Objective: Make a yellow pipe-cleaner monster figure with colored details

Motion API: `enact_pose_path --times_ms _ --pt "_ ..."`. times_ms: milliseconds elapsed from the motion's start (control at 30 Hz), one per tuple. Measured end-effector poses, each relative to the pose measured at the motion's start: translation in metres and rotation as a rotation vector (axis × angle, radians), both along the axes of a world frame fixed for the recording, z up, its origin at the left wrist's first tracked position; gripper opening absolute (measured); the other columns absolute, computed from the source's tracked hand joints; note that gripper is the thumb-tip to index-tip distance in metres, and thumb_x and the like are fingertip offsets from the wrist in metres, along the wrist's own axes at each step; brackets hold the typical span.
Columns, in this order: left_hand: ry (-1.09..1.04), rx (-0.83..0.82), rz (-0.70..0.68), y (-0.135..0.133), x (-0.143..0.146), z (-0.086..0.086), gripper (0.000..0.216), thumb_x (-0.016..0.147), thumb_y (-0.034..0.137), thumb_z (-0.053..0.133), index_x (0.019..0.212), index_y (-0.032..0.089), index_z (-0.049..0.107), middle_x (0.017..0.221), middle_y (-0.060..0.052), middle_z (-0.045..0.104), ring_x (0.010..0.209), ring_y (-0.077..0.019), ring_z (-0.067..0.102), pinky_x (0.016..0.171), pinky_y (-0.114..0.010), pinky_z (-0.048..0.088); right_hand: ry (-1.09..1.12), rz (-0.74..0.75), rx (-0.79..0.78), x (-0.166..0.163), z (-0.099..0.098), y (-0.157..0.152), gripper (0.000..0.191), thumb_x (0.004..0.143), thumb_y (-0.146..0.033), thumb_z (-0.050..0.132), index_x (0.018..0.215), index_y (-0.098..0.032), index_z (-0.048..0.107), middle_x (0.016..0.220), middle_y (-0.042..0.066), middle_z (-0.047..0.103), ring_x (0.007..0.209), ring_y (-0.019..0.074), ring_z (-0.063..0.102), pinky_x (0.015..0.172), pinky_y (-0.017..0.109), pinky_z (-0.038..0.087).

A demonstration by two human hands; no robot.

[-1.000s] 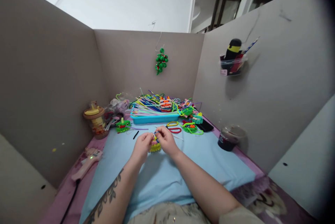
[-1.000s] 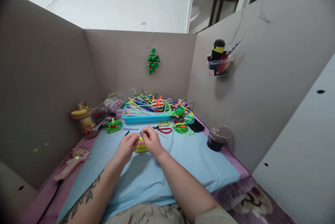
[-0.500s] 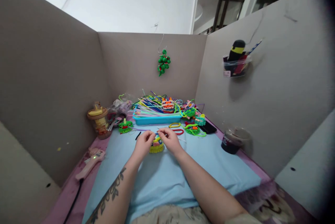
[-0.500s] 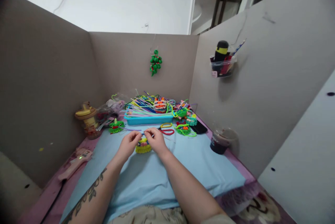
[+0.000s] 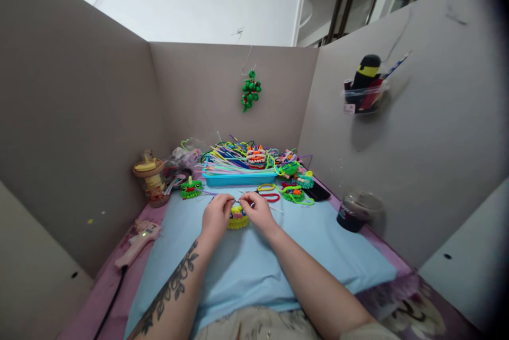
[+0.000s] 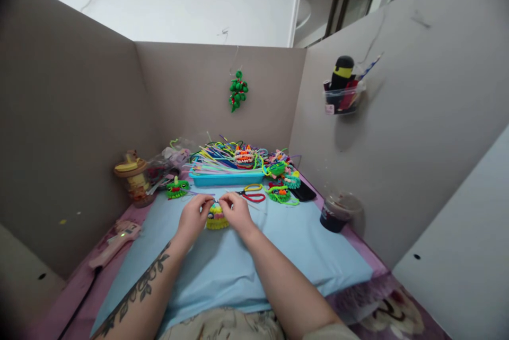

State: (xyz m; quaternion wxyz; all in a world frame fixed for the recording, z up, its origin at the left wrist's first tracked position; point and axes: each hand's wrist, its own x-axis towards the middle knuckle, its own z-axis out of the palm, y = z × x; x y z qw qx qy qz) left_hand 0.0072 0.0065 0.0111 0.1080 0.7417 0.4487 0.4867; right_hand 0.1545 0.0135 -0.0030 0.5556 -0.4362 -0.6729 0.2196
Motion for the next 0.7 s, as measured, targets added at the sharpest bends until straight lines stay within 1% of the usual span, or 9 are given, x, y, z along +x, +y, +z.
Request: enact_pose_path --times_ms 100,200,267,367,433,533,600,700 --pt "-0.142 -0.111 -0.039 0.003 0.001 0.000 0.014 0.077 0.024 0.054 0.080 0.020 0.066 0.081 -0.005 0.066 0.077 -0.0183 0.057 0.069 -0.028 0.043 0.030 0.087 -0.113 -0.004 -0.003 0.001 0.011 0.074 -0.025 0.052 0.071 -0.017 0.059 0.067 0.001 0.059 0.062 0.0142 0.055 0.057 0.024 0.043" --pt "-0.372 -0.303 -0.130 0.006 0.003 0.000 0.015 0.072 0.026 0.058 0.081 0.017 0.067 0.081 -0.006 0.067 0.077 -0.0186 0.059 0.068 -0.027 0.044 0.174 0.213 -0.274 -0.008 -0.004 0.000 0.012 0.072 -0.029 0.054 0.068 -0.018 0.054 0.060 -0.002 0.055 0.055 0.0141 0.057 0.051 0.024 0.043" --pt "-0.525 -0.440 -0.221 0.006 0.005 -0.001 0.022 0.069 0.027 0.063 0.087 0.015 0.067 0.084 -0.006 0.068 0.077 -0.0184 0.059 0.070 -0.027 0.044 0.278 0.246 -0.330 -0.009 -0.002 -0.001 0.015 0.070 -0.031 0.058 0.067 -0.018 0.052 0.057 -0.003 0.054 0.052 0.0137 0.057 0.048 0.023 0.043" --pt "-0.669 -0.616 -0.366 0.003 0.008 -0.002 0.034 0.063 0.029 0.069 0.093 0.013 0.066 0.083 -0.006 0.068 0.073 -0.0172 0.059 0.067 -0.026 0.044 0.355 0.218 -0.331 -0.010 0.002 -0.003 0.018 0.066 -0.031 0.061 0.063 -0.018 0.050 0.051 -0.005 0.051 0.046 0.0111 0.051 0.045 0.022 0.040" --pt "-0.729 -0.681 -0.413 0.002 0.010 -0.003 0.036 0.063 0.032 0.071 0.092 0.012 0.066 0.079 -0.006 0.067 0.068 -0.0157 0.059 0.064 -0.025 0.044 0.368 0.205 -0.316 -0.011 0.003 -0.004 0.018 0.065 -0.029 0.062 0.062 -0.018 0.049 0.049 -0.005 0.050 0.045 0.0100 0.049 0.045 0.021 0.039" --pt "-0.796 -0.722 -0.442 0.000 0.011 -0.001 0.034 0.063 0.037 0.071 0.085 0.011 0.065 0.073 -0.005 0.065 0.063 -0.0135 0.057 0.060 -0.024 0.044 0.363 0.250 -0.294 -0.013 0.002 -0.005 0.017 0.064 -0.027 0.062 0.061 -0.018 0.048 0.052 -0.004 0.052 0.049 0.0108 0.051 0.048 0.022 0.041" --pt "-0.833 -0.728 -0.463 -0.001 0.010 0.002 0.033 0.063 0.038 0.072 0.080 0.012 0.064 0.072 -0.004 0.064 0.063 -0.0131 0.057 0.060 -0.024 0.045 0.359 0.262 -0.281 -0.012 0.001 -0.004 0.013 0.065 -0.026 0.060 0.064 -0.017 0.051 0.058 -0.002 0.055 0.053 0.0116 0.052 0.051 0.023 0.043" --pt "-0.871 -0.733 -0.472 -0.002 0.008 0.004 0.033 0.062 0.039 0.073 0.078 0.012 0.061 0.073 -0.003 0.062 0.065 -0.0137 0.058 0.062 -0.026 0.047 0.357 0.165 -0.219 -0.006 0.000 -0.001 0.012 0.066 -0.025 0.059 0.074 -0.016 0.057 0.069 0.000 0.058 0.059 0.0117 0.052 0.054 0.023 0.043"
